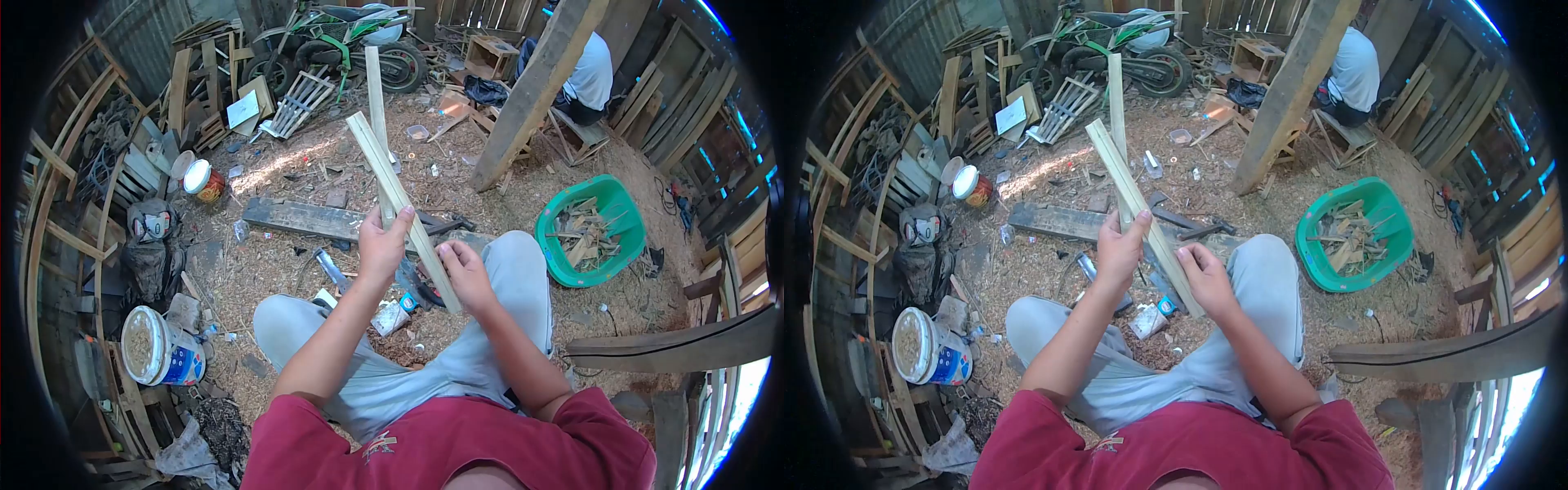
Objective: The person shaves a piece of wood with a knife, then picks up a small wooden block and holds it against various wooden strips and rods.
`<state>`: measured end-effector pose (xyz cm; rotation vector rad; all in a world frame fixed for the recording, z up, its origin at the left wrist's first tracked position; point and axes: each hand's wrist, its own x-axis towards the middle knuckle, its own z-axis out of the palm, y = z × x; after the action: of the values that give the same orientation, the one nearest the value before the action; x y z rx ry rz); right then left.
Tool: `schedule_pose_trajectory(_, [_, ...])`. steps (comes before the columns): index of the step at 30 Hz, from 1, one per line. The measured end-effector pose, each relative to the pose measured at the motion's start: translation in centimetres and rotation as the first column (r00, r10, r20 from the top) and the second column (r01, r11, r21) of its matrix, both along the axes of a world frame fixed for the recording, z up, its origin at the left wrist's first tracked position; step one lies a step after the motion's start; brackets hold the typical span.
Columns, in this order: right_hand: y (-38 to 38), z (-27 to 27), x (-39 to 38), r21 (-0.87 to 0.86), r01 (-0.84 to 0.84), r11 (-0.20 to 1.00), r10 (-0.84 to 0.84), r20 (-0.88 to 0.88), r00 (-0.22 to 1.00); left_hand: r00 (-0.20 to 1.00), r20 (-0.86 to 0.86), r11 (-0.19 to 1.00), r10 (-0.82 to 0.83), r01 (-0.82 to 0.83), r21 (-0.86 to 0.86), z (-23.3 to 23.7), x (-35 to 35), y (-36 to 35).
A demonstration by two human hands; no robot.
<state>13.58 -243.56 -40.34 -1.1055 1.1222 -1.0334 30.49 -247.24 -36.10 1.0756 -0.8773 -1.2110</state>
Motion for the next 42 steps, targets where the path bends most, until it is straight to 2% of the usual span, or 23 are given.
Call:
schedule_pose_trajectory(2, [0.0, -0.8, 0.2, -0.035, 0.082, 0.996, -0.081, 0.019, 0.997, 0.999, -0.002, 0.998, -0.038, 0.038, 0.041, -0.4, -0.6, 0.3])
schedule_pose_trajectory(8, [0.4, -0.5, 0.9, -0.087, 0.166, 0.982, -0.168, -0.011, 0.986, 0.996, 0.065, 0.997, -0.065, 0.062, 0.033, -1.2, -2.2, 0.9])
schedule_pose_trajectory(11, [0.1, -1.3, 1.0, -0.124, 0.206, 0.971, -0.216, -0.069, 0.974, 0.997, -0.050, 0.985, -0.066, 0.073, 0.156, 0.4, -2.4, 1.3])
schedule_pose_trajectory(14, [0.0, -2.0, 1.5, -0.132, 0.246, 0.960, -0.255, -0.053, 0.966, 0.992, -0.071, 0.984, -0.101, 0.110, 0.136, -1.4, -2.0, 0.5])
schedule_pose_trajectory(17, [0.1, -1.5, 1.6, -0.106, 0.223, 0.969, -0.234, -0.110, 0.966, 0.996, -0.018, 0.988, -0.088, 0.090, 0.128, -1.6, -2.2, 0.3])
schedule_pose_trajectory(23, [0.0, -2.2, 1.5, -0.268, 0.268, 0.925, -0.324, -0.192, 0.927, 0.989, -0.075, 0.980, -0.125, 0.135, 0.148, -1.1, -2.2, 0.4])
schedule_pose_trajectory(29, [0.1, -2.5, 1.9, -0.323, 0.326, 0.889, -0.399, -0.193, 0.896, 0.969, -0.205, 0.964, -0.138, 0.179, 0.198, -2.5, -1.9, 0.0])
schedule_pose_trajectory(32, [0.4, -1.4, 2.1, -0.424, 0.331, 0.843, -0.465, -0.268, 0.844, 0.970, -0.178, 0.943, -0.164, 0.207, 0.262, -3.0, -1.3, -0.2])
schedule_pose_trajectory(38, [0.3, -1.1, 1.9, -0.442, 0.288, 0.849, -0.446, -0.309, 0.840, 0.938, -0.275, 0.919, -0.212, 0.286, 0.270, -2.4, -0.4, 0.0])
schedule_pose_trajectory(42, [-0.1, -2.0, 2.3, -0.392, 0.291, 0.873, -0.405, -0.246, 0.881, 0.949, -0.260, 0.941, -0.179, 0.242, 0.236, -3.1, 0.3, 0.1])
